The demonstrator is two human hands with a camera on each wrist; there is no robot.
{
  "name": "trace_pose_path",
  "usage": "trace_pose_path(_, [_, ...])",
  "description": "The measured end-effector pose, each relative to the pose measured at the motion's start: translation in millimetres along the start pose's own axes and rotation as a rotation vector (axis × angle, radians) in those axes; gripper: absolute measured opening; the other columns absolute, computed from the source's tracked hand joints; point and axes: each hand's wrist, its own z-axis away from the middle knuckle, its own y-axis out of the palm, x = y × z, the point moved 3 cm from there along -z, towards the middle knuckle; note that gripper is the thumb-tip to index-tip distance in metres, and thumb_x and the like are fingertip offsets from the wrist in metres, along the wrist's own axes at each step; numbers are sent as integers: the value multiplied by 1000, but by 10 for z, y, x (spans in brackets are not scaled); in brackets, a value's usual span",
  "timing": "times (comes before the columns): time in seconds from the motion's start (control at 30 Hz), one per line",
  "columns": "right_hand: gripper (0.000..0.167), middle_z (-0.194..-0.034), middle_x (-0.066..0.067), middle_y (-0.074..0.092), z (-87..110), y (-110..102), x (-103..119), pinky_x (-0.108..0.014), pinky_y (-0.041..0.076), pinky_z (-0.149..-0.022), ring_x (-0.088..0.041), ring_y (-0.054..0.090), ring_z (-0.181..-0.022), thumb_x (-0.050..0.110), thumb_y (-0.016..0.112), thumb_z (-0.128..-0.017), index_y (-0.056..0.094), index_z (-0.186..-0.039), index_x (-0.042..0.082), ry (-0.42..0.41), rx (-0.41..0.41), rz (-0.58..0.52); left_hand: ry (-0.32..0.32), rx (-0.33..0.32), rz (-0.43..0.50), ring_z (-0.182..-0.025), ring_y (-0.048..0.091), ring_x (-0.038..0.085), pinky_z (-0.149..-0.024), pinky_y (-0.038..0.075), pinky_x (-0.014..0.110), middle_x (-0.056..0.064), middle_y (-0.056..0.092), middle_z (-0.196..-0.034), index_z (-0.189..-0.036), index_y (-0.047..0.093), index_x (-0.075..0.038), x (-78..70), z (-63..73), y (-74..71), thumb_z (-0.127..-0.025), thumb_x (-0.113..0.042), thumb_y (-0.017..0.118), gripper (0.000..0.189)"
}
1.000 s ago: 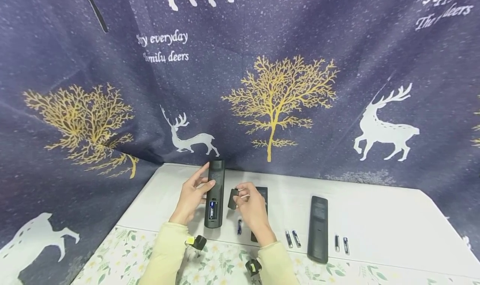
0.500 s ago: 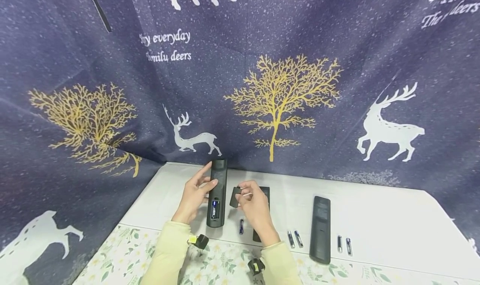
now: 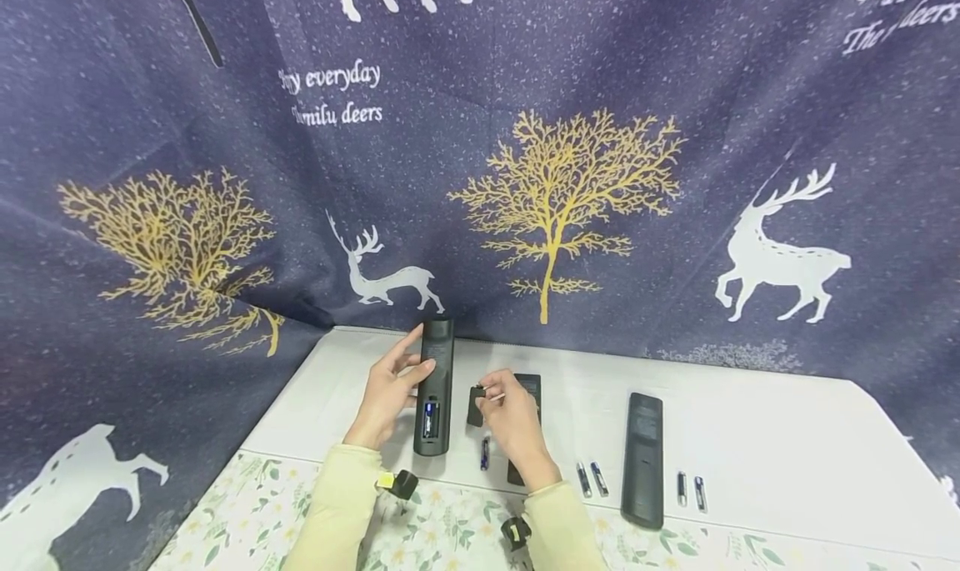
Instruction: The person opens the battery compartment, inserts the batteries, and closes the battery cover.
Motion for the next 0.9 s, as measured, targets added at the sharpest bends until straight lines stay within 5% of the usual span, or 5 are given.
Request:
trace_pose_path(0.5, [24, -97, -7, 64, -178, 78, -171, -31, 62, -62, -20, 71, -74, -8, 75, -93, 67, -113, 2, 35, 112, 191, 13, 5, 12, -81, 73, 22, -60, 60, 32, 18, 64, -122, -160, 52, -29, -16, 10, -6, -103, -7, 71, 64])
trace_pose_path(0.9, [35, -104, -8, 67, -230, 131, -158, -42, 59, -81, -27, 67, -96, 5, 84, -90, 71, -123, 4, -24, 172, 523, 8, 5, 5, -83, 72, 21, -62, 60, 33, 18, 64, -123, -160, 52, -29, -21, 26, -18, -103, -9, 71, 63])
